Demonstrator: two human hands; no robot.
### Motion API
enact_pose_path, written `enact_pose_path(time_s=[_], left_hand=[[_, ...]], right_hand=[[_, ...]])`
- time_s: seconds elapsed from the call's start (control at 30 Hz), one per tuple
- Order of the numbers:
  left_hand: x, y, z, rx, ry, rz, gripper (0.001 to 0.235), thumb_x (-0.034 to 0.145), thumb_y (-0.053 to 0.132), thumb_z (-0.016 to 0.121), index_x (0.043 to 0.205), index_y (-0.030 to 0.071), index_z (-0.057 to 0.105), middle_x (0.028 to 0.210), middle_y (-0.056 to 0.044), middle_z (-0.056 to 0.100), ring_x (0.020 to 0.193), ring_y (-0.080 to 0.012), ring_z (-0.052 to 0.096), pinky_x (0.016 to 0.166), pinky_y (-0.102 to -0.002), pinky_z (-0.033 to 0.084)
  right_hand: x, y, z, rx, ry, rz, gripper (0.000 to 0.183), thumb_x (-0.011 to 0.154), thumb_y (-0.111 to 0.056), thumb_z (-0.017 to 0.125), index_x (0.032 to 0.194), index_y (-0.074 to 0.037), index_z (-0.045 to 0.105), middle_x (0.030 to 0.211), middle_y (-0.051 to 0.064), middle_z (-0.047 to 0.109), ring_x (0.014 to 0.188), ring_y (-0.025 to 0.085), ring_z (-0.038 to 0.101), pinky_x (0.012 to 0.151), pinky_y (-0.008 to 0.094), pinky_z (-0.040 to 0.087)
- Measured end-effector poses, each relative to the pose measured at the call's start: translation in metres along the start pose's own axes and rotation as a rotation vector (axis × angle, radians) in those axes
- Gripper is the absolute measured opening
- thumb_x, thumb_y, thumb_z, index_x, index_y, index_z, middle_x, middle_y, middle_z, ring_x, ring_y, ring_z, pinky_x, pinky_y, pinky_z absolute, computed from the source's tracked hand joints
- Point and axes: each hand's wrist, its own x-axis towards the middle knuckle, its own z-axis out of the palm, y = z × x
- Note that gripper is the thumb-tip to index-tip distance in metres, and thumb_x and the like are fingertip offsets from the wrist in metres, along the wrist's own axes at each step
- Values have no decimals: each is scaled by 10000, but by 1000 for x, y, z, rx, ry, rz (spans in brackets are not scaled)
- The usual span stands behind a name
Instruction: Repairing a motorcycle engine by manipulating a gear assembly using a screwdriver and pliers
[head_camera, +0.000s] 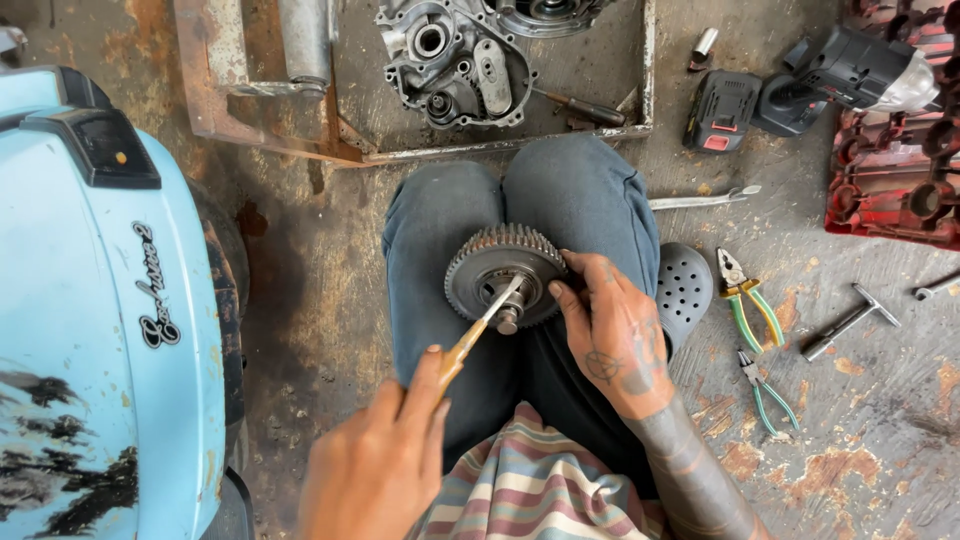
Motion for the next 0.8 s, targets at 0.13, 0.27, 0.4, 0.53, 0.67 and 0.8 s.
enact_pose_path(time_s=[0.13, 0.27, 0.4, 0.53, 0.67, 0.8], left_hand=[[15, 7, 18, -71, 135, 88, 576, 896, 229, 674, 1449, 118, 559, 731, -46, 562, 339, -200, 554, 321, -374, 464], [-6, -17, 19, -189, 39, -73, 618, 843, 218, 699, 1449, 175, 583, 711, -43, 643, 321, -189, 561, 327, -346, 477], [-20, -37, 25, -407, 134, -224, 645, 762, 91, 766, 1395, 116, 642, 798, -113, 752, 453, -226, 675, 470, -325, 550], [-6, -43, 18, -504, 139, -189, 552, 779, 100, 722, 1329, 95, 682, 808, -93, 761, 461, -175, 678, 476, -296, 540], [-11, -36, 32, -709, 28, -16, 620, 790, 121, 626, 1401, 55, 544, 1070, -124, 694, 788, -222, 715, 691, -336, 585], [0, 24, 52, -1001, -18, 371, 485, 899, 95, 619, 1259, -58, 332, 1286, -268, 565, 870, -268, 720, 767, -383, 569]], right_hand=[[1, 5, -2, 28, -47, 137, 326, 889, -118, 700, 1186, -14, 616, 917, 131, 742, 743, 295, 707, 657, 392, 542], [7, 0, -2, 131, -70, 120, 305, 892, -83, 691, 1178, -8, 614, 847, 90, 699, 639, 218, 635, 592, 329, 510], [12, 4, -4, 285, -98, 230, 325, 882, -82, 715, 1193, -12, 652, 778, 38, 669, 594, 129, 590, 566, 260, 493], [-1, 29, -4, 574, -166, 318, 403, 889, -7, 683, 1287, 5, 625, 861, 56, 690, 656, 110, 628, 597, 222, 524], [-30, 11, -18, 664, -54, 340, 348, 883, -80, 643, 1219, 11, 642, 944, 87, 690, 792, 158, 642, 734, 278, 531], [-65, -33, -27, 824, -239, 158, 712, 919, -441, 592, 1437, 37, 488, 1351, 212, 656, 1262, 320, 643, 1120, 464, 458]])
